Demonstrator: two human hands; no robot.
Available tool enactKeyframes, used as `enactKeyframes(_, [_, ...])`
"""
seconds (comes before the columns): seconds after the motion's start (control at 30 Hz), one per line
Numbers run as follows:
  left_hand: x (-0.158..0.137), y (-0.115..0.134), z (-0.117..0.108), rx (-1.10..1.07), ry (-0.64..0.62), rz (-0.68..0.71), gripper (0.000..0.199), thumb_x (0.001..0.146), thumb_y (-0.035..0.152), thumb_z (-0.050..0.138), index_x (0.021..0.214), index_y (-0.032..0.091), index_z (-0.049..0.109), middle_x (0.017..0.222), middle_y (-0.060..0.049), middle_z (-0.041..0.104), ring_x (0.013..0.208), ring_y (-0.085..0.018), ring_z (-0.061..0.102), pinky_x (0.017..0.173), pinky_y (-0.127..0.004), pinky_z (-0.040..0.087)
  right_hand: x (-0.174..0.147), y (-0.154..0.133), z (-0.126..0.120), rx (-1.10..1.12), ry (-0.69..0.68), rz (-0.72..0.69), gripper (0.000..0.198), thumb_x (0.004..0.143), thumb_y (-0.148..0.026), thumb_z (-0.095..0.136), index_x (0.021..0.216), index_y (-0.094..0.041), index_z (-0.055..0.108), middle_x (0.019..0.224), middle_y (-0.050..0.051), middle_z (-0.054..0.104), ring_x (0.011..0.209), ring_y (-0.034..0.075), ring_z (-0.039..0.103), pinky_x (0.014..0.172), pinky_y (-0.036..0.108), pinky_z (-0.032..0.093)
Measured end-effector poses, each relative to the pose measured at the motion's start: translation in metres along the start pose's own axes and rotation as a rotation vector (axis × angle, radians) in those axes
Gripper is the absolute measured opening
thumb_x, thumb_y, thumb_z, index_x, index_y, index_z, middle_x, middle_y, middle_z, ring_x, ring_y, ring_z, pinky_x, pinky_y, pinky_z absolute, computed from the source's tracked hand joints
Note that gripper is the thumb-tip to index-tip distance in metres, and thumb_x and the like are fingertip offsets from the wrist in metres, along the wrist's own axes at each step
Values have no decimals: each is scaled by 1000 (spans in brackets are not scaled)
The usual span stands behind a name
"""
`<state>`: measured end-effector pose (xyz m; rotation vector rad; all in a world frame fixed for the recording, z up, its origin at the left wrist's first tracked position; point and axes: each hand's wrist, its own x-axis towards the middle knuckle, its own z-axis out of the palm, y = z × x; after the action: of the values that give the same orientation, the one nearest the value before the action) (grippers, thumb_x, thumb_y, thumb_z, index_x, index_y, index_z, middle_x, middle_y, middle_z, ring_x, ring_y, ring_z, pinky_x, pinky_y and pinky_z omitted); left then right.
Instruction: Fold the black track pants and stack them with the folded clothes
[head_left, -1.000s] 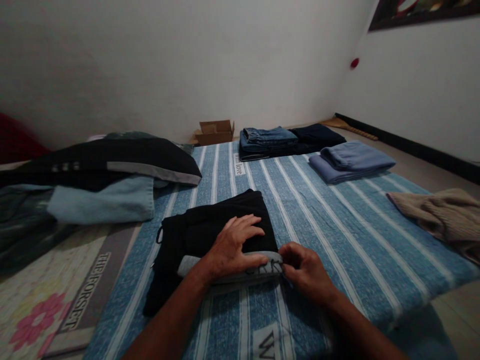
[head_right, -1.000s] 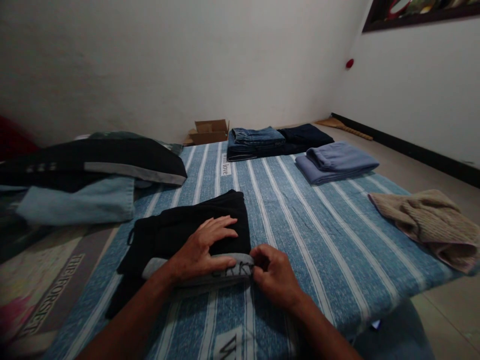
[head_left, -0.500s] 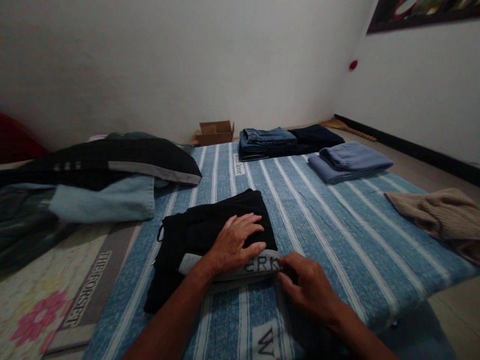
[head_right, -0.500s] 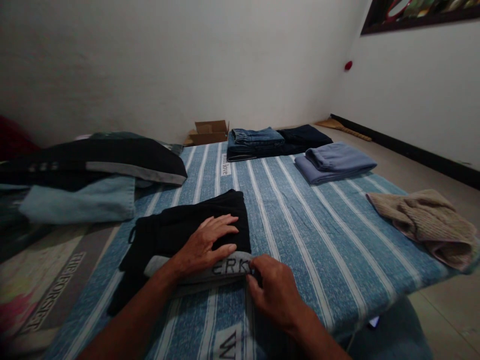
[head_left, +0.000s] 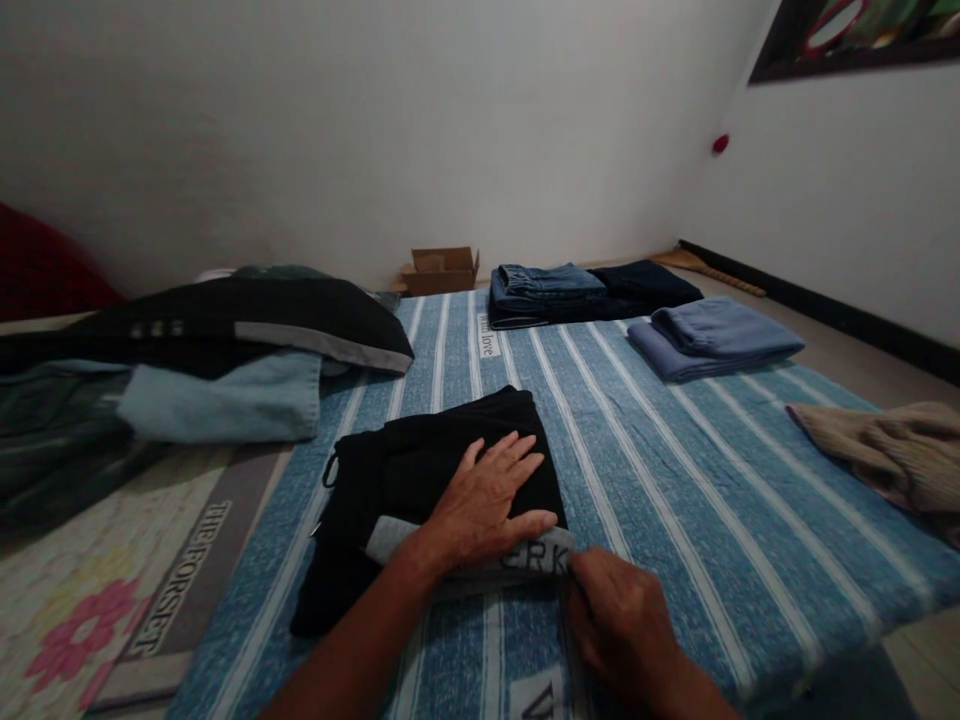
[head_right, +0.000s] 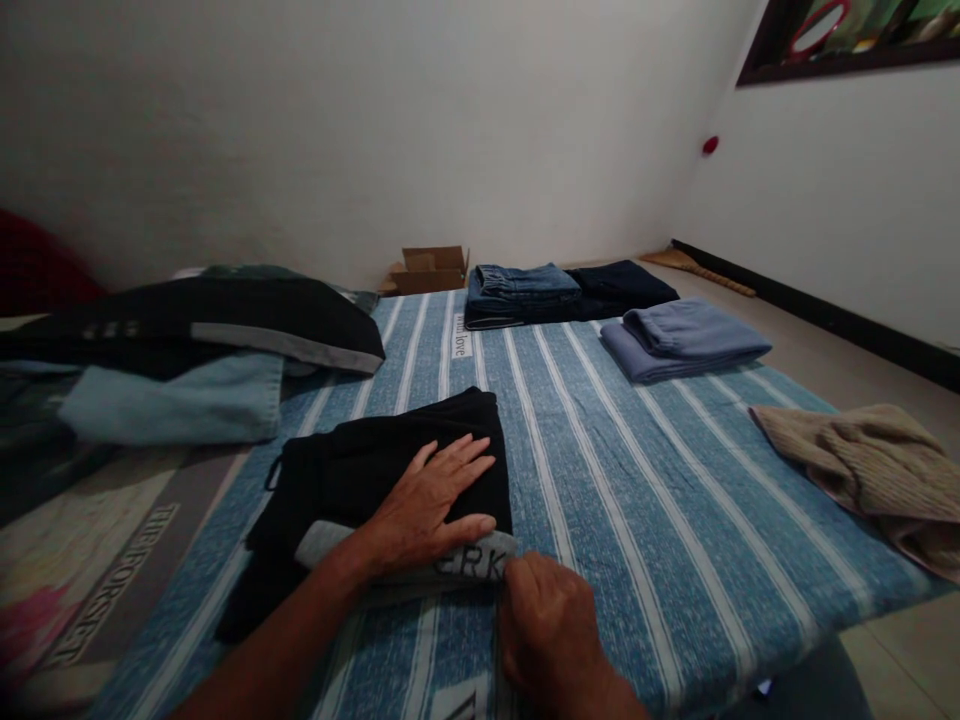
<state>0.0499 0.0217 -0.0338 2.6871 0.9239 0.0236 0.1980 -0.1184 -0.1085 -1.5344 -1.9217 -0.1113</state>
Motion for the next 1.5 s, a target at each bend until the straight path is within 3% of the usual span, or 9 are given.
enactKeyframes(0.13, [-1, 2, 1, 29, 5, -35, 74, 81, 67, 42, 138, 21, 36, 152, -8, 22, 140, -26, 13, 111, -52, 11, 1, 7, -3, 54, -115, 10, 17, 77, -8, 38, 70, -20, 47, 57, 0, 55, 49, 12, 48, 49, 27, 24])
enactKeyframes(0.3, [-5, 2, 8, 60, 71, -72, 74, 78, 62, 50, 139, 22, 35, 153, -11, 18, 140, -28, 10, 111, -53, 11, 46, 34, -38, 456, -579, 183, 19, 83, -24, 47, 65, -20, 52, 55, -4, 53, 48, 9, 48, 46, 22, 27])
enactKeyframes(0.37, [-6, 3, 10, 56, 93, -82, 76, 76, 59, 55, 139, 22, 35, 153, -11, 18, 140, -28, 11, 111, -53, 11, 78, 52, -41, 515, -536, 266, 25, 88, -32, 43, 71, -20, 57, 55, -4, 52, 50, 11, 49, 49, 22, 33])
enactKeyframes(0.47, [-8, 3, 10, 40, 100, -90, 76, 74, 56, 58, 139, 23, 36, 152, -11, 19, 140, -29, 11, 112, -53, 11, 132, 81, -18, 374, -423, 274, 28, 89, -33, 41, 97, -17, 63, 60, -1, 58, 54, 13, 54, 54, 24, 39])
enactKeyframes(0.57, [-10, 4, 9, 26, 97, -100, 75, 74, 54, 60, 139, 23, 36, 152, -10, 18, 140, -29, 11, 112, -54, 12, 180, 101, 16, 169, -468, 163, 33, 90, -26, 40, 114, -15, 60, 73, 5, 67, 68, 17, 61, 65, 26, 42])
enactKeyframes(0.7, [-12, 2, 10, -11, 94, -105, 78, 72, 53, 62, 139, 23, 35, 153, -10, 16, 140, -30, 11, 112, -54, 12, 214, 106, 40, 119, -564, 40, 25, 85, -19, 46, 96, -21, 68, 84, 6, 70, 82, 19, 63, 69, 26, 40])
enactKeyframes(0.97, [-13, 2, 11, -49, 58, -111, 81, 70, 54, 63, 139, 22, 36, 152, -12, 14, 140, -30, 9, 112, -55, 12, 228, 101, 38, -25, -680, -60, 22, 83, -16, 45, 74, -18, 65, 72, 3, 65, 69, 14, 58, 60, 24, 32])
enactKeyframes(1.33, [-14, 4, 20, -34, 127, -203, 88, 65, 53, 67, 140, 20, 36, 151, -18, 12, 138, -40, 6, 107, -62, 18, 226, 106, 55, -166, -606, 117, 23, 79, -17, 44, 83, -18, 66, 79, 7, 67, 78, 19, 60, 61, 26, 33])
enactKeyframes(1.5, [-13, 4, 19, -64, 126, -229, 87, 64, 57, 65, 139, 23, 37, 152, -14, 13, 138, -39, 6, 107, -61, 18, 214, 80, 44, -206, -490, 158, 26, 85, -15, 39, 96, -17, 62, 92, 10, 65, 85, 21, 59, 66, 29, 36])
